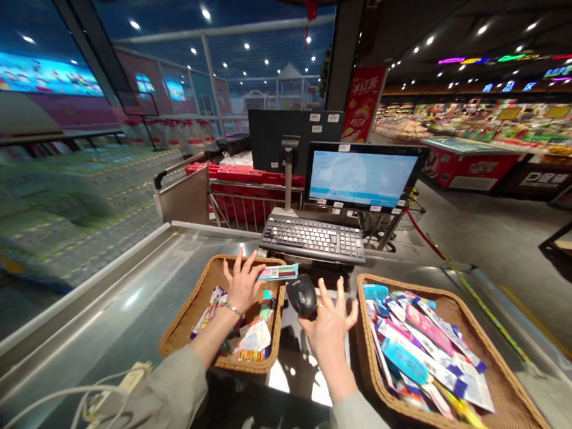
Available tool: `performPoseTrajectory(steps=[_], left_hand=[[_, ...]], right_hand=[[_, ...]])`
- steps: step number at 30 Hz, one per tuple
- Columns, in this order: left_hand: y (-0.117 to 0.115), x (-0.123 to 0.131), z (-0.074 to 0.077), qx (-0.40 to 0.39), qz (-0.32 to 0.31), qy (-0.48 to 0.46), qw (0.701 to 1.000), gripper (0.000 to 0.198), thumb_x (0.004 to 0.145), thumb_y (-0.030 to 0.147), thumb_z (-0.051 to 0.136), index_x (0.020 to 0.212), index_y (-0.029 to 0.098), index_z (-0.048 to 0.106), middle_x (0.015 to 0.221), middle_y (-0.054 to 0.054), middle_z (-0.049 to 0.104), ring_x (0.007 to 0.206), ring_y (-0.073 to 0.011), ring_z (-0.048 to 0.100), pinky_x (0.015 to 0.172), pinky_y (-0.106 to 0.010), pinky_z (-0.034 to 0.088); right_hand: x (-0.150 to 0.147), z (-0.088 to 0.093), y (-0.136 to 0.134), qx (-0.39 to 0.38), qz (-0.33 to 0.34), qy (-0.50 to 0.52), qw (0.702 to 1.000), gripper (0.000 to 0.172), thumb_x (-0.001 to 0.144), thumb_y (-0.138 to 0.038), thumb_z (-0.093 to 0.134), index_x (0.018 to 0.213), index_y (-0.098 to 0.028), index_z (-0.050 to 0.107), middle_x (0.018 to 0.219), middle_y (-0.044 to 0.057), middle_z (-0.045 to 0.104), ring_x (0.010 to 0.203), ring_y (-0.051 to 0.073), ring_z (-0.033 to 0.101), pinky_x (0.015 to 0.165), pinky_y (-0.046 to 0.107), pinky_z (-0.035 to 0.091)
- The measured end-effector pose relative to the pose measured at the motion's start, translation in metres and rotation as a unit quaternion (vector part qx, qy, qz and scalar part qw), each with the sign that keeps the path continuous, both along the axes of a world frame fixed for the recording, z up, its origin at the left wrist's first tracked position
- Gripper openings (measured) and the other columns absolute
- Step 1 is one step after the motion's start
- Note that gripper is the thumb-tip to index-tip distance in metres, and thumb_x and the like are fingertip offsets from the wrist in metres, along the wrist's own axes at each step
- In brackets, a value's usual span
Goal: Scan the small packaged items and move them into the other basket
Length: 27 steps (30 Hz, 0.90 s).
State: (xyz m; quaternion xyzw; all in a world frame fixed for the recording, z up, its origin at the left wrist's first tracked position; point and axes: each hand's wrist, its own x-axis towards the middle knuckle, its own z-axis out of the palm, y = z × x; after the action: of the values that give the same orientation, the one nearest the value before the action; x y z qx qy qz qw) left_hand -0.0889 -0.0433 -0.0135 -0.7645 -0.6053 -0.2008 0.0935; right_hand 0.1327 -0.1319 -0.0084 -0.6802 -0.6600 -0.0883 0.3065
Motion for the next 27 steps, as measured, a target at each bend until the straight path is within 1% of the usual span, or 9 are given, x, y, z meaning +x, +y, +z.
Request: performPoseTrajectory(steps=[5, 9, 11, 14, 17, 21, 24, 27], left_hand=[[0.004, 0.014, 0.002, 0.009, -0.024, -0.010, 1.000, 0.036, 0.084, 0.031, 0.064, 0.120, 0.032, 0.063, 0.154, -0.004, 0.038, 0.148, -0.0365, 0.012, 0.113, -0.070, -0.003], [0.007, 0.022, 0.002, 0.007, -0.038, -0.021, 0.999, 0.036, 0.085, 0.031, 0.063, 0.121, 0.033, 0.063, 0.155, -0.003, 0.036, 0.148, -0.0362, 0.010, 0.113, -0.070, -0.004], [0.008, 0.025, 0.001, 0.008, -0.042, -0.023, 0.999, 0.036, 0.085, 0.030, 0.062, 0.122, 0.033, 0.062, 0.155, -0.002, 0.035, 0.148, -0.0361, 0.010, 0.113, -0.070, -0.004], [0.010, 0.028, 0.000, 0.016, -0.052, -0.024, 0.998, 0.037, 0.086, 0.030, 0.062, 0.123, 0.034, 0.061, 0.156, -0.002, 0.035, 0.148, -0.0358, 0.009, 0.113, -0.071, -0.005], [0.011, 0.029, 0.000, 0.016, -0.059, -0.025, 0.998, 0.037, 0.086, 0.029, 0.062, 0.123, 0.035, 0.061, 0.155, -0.002, 0.035, 0.148, -0.0354, 0.009, 0.113, -0.071, -0.006], [0.012, 0.031, 0.000, 0.009, -0.056, -0.015, 0.998, 0.036, 0.087, 0.031, 0.061, 0.123, 0.034, 0.061, 0.155, -0.002, 0.035, 0.148, -0.0358, 0.010, 0.113, -0.070, -0.007], [0.013, 0.032, 0.000, 0.015, -0.061, -0.021, 0.998, 0.035, 0.088, 0.032, 0.060, 0.123, 0.034, 0.062, 0.156, -0.002, 0.035, 0.148, -0.0358, 0.009, 0.112, -0.070, -0.008], [0.014, 0.033, -0.002, 0.033, -0.066, -0.026, 0.997, 0.037, 0.086, 0.030, 0.063, 0.122, 0.034, 0.062, 0.154, -0.002, 0.037, 0.148, -0.0357, 0.011, 0.112, -0.071, -0.007]], right_hand=[[0.000, 0.005, -0.004, 0.005, -0.003, 0.011, 1.000, 0.019, 0.069, -0.026, 0.064, 0.087, -0.028, 0.071, 0.133, 0.000, 0.060, 0.141, 0.034, 0.027, 0.107, 0.062, 0.013], [0.001, 0.006, -0.006, 0.002, -0.006, 0.006, 1.000, 0.014, 0.069, -0.025, 0.062, 0.081, -0.026, 0.070, 0.134, 0.001, 0.059, 0.141, 0.034, 0.027, 0.107, 0.062, 0.012], [0.001, 0.006, -0.007, 0.000, -0.006, 0.001, 1.000, 0.014, 0.069, -0.024, 0.063, 0.082, -0.026, 0.070, 0.135, 0.001, 0.058, 0.142, 0.034, 0.026, 0.107, 0.062, 0.011], [0.001, 0.005, -0.008, -0.006, -0.002, -0.003, 1.000, 0.017, 0.070, -0.024, 0.062, 0.084, -0.027, 0.070, 0.136, 0.001, 0.057, 0.143, 0.034, 0.024, 0.107, 0.063, 0.009], [0.003, 0.003, -0.008, -0.016, 0.000, -0.001, 1.000, 0.013, 0.071, -0.024, 0.062, 0.081, -0.025, 0.070, 0.138, 0.001, 0.056, 0.143, 0.035, 0.022, 0.107, 0.063, 0.009], [0.005, 0.004, -0.008, -0.023, 0.001, 0.000, 1.000, 0.008, 0.070, -0.024, 0.062, 0.075, -0.023, 0.068, 0.137, 0.001, 0.056, 0.143, 0.034, 0.022, 0.108, 0.063, 0.009], [0.006, 0.006, -0.008, -0.019, 0.005, -0.001, 1.000, 0.009, 0.070, -0.023, 0.061, 0.076, -0.023, 0.068, 0.135, 0.002, 0.058, 0.143, 0.034, 0.022, 0.108, 0.063, 0.008], [0.006, 0.006, -0.007, -0.013, 0.005, 0.000, 1.000, 0.009, 0.071, -0.023, 0.060, 0.076, -0.023, 0.068, 0.133, 0.004, 0.059, 0.143, 0.034, 0.023, 0.108, 0.063, 0.009]])
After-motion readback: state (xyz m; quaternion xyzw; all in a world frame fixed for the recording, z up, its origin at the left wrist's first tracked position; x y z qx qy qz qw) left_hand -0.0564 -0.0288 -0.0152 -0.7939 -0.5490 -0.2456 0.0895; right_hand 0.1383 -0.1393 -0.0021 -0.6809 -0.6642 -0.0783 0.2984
